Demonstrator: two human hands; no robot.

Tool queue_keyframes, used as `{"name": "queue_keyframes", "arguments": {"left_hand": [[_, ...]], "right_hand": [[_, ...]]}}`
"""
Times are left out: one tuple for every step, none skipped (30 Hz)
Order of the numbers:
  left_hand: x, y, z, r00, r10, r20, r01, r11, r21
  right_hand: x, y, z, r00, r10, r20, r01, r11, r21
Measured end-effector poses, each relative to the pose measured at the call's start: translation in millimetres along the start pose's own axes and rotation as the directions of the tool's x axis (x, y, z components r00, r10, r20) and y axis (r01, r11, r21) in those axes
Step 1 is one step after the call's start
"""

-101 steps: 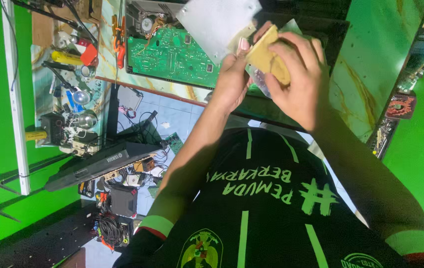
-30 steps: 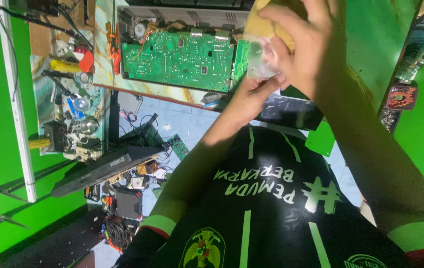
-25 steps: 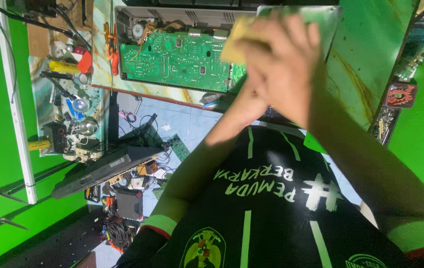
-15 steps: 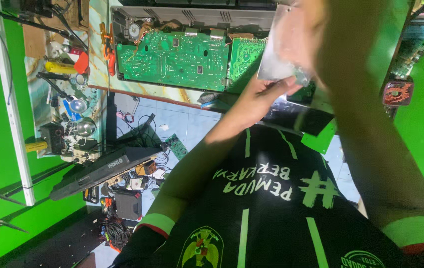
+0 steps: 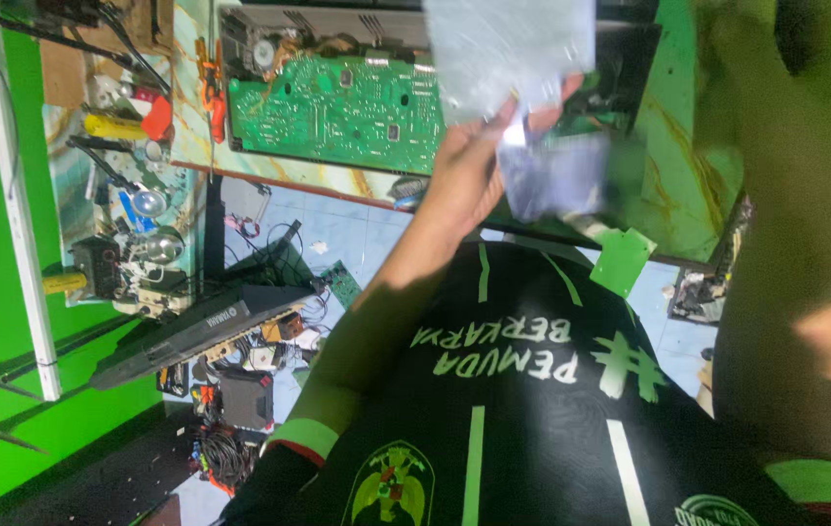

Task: The person removes internal components from the casing of an electronic device and wipes a metal plate and other parts using a sponge.

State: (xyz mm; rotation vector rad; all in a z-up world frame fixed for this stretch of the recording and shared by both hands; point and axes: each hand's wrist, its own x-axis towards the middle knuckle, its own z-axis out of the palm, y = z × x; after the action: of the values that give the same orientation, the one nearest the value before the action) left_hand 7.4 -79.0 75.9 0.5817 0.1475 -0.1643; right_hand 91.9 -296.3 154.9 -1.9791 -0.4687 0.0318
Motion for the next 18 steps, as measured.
{"name": "queue_keyframes", "arguments": {"left_hand": [[-1.2, 3.5, 3.5, 1.000, -0.009, 0.022, 0.011, 0.996, -0.089], [4.1, 10.4, 5.8, 0.998, -0.006, 0.057, 0.016, 0.986, -0.167], [7.3, 12.4, 10.3, 0.998, 0.054, 0.030, -0.050, 0.992, -0.115], [9.5, 14.9, 15.4, 0.993, 0.116, 0.001, -0.116, 0.991, -0.060], [12.0, 18.9, 18.1, 0.983, 0.180, -0.024, -0.180, 0.984, -0.003], [9.4, 18.6, 17.8, 0.980, 0.199, 0.016, -0.198, 0.979, -0.057], [8.1, 19.1, 15.3, 0.974, 0.220, 0.055, -0.213, 0.971, -0.112], [10.2, 20.1, 13.1, 0.964, 0.246, 0.102, -0.227, 0.959, -0.169], [9.3, 20.5, 10.6, 0.969, 0.219, 0.117, -0.198, 0.966, -0.167], [8.9, 22.3, 7.9, 0.972, 0.196, 0.130, -0.174, 0.971, -0.162], [9.1, 22.9, 6.1, 0.974, 0.173, 0.144, -0.150, 0.976, -0.157], [8.1, 23.1, 4.4, 0.965, 0.190, 0.183, -0.155, 0.970, -0.187], [7.9, 23.2, 3.5, 0.953, 0.207, 0.222, -0.159, 0.963, -0.217], [6.9, 22.7, 3.4, 0.951, 0.214, 0.223, -0.166, 0.962, -0.216], [6.3, 21.8, 4.3, 0.949, 0.221, 0.225, -0.173, 0.961, -0.215], [7.0, 22.8, 5.6, 0.954, 0.230, 0.191, -0.196, 0.964, -0.182], [7.3, 25.2, 7.0, 0.958, 0.241, 0.158, -0.218, 0.965, -0.148], [3.7, 30.5, 7.0, 0.964, 0.208, 0.169, -0.180, 0.970, -0.166]], "right_hand": [[-12.3, -0.3, -7.2, 0.998, 0.049, 0.040, -0.051, 0.998, 0.035], [-19.3, -1.1, -11.4, 0.994, 0.084, 0.071, -0.089, 0.993, 0.077], [-24.4, -3.2, -13.8, 0.988, 0.110, 0.108, -0.122, 0.987, 0.103], [-28.8, -7.3, -14.5, 0.979, 0.140, 0.149, -0.160, 0.979, 0.128], [-31.6, -11.3, -13.8, 0.966, 0.172, 0.191, -0.203, 0.967, 0.155], [-40.4, -15.0, -12.2, 0.949, 0.216, 0.229, -0.255, 0.954, 0.157], [-47.7, -17.8, -9.4, 0.935, 0.245, 0.257, -0.287, 0.948, 0.139], [-50.0, -19.6, -8.1, 0.915, 0.291, 0.279, -0.336, 0.934, 0.126], [-50.7, -21.0, -5.7, 0.960, 0.160, 0.230, -0.165, 0.986, 0.002], [-49.7, -22.3, -3.0, 0.985, -0.043, 0.167, 0.072, 0.982, -0.174], [-48.1, -23.0, -1.1, 0.958, -0.267, 0.100, 0.285, 0.903, -0.321], [-47.4, -23.4, 1.5, 0.973, -0.203, 0.115, 0.222, 0.955, -0.196], [-47.8, -23.2, 4.1, 0.980, -0.139, 0.139, 0.150, 0.986, -0.070], [-50.5, -22.7, 5.6, 0.983, -0.073, 0.168, 0.064, 0.996, 0.053], [-55.1, -21.8, 8.3, 0.985, -0.033, 0.168, 0.046, 0.996, -0.072], [-59.4, -20.4, 12.2, 0.986, 0.001, 0.164, 0.032, 0.980, -0.198], [-63.3, -18.2, 15.0, 0.987, 0.035, 0.156, 0.017, 0.947, -0.321], [-66.8, -15.1, 19.4, 0.986, -0.102, 0.135, 0.146, 0.913, -0.381]]}}
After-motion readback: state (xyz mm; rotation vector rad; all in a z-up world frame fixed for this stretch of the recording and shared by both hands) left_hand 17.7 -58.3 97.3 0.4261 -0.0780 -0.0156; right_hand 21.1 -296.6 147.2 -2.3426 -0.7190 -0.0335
